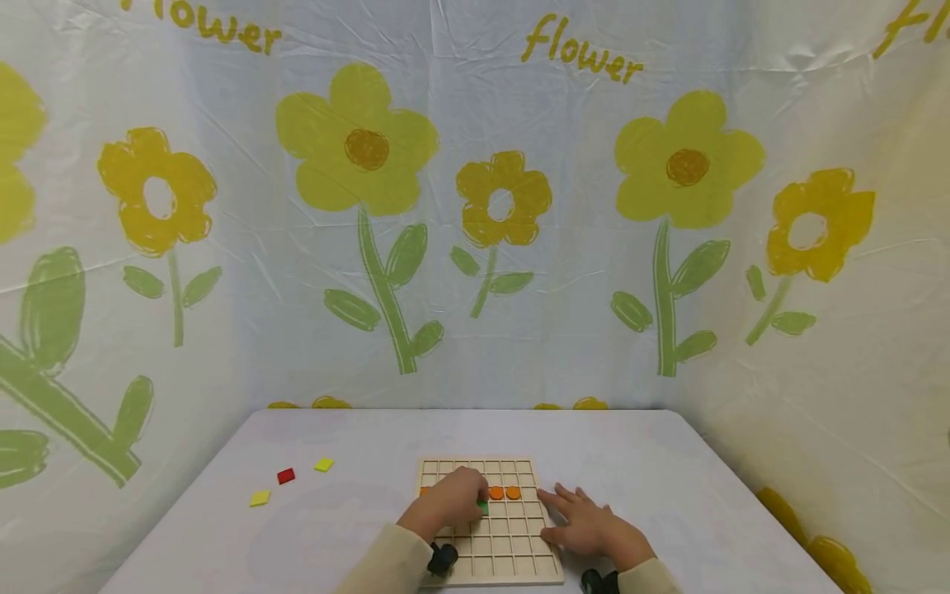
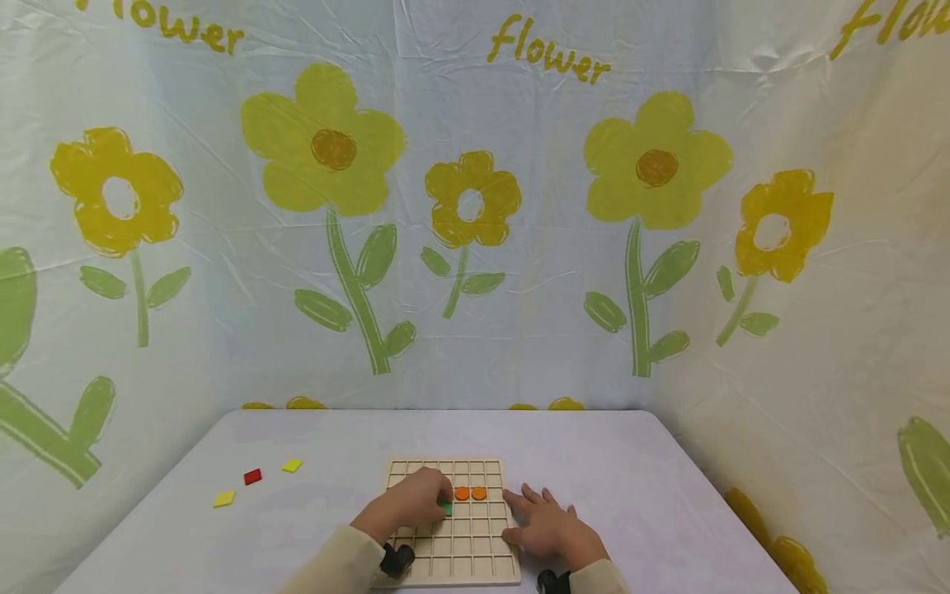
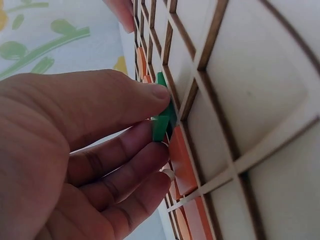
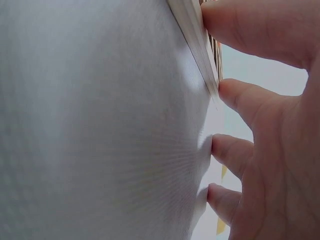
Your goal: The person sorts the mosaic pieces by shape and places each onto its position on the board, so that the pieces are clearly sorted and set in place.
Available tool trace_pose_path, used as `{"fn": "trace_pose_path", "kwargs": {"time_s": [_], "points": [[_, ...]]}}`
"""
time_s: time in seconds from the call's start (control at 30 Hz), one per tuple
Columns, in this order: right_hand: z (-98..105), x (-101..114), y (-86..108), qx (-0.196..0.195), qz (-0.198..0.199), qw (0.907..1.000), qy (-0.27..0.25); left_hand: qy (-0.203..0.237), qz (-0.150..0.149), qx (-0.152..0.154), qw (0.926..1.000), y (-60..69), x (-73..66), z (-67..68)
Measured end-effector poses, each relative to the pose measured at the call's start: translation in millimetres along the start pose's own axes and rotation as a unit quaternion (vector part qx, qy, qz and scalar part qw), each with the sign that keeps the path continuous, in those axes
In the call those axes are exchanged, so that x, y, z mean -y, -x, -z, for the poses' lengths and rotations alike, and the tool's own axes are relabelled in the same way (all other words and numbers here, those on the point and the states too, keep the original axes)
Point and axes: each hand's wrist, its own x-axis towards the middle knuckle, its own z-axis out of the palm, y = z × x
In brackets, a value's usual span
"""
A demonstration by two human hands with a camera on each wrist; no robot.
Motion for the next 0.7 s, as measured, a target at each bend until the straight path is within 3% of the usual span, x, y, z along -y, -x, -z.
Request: {"fn": "trace_pose_path", "kwargs": {"time_s": [0.43, 0.7], "points": [[0, 3, -1.5, 0.007, -0.011, 0.9999, 0.000, 0.017, -0.001, 0.011, 0.9998, 3.5, 1.4, 0.9], [0, 5, -0.5, -0.001, -0.010, 0.9999, 0.002, 0.016, -0.008, 0.000, 0.9998, 11.2, 6.4, 6.3]]}}
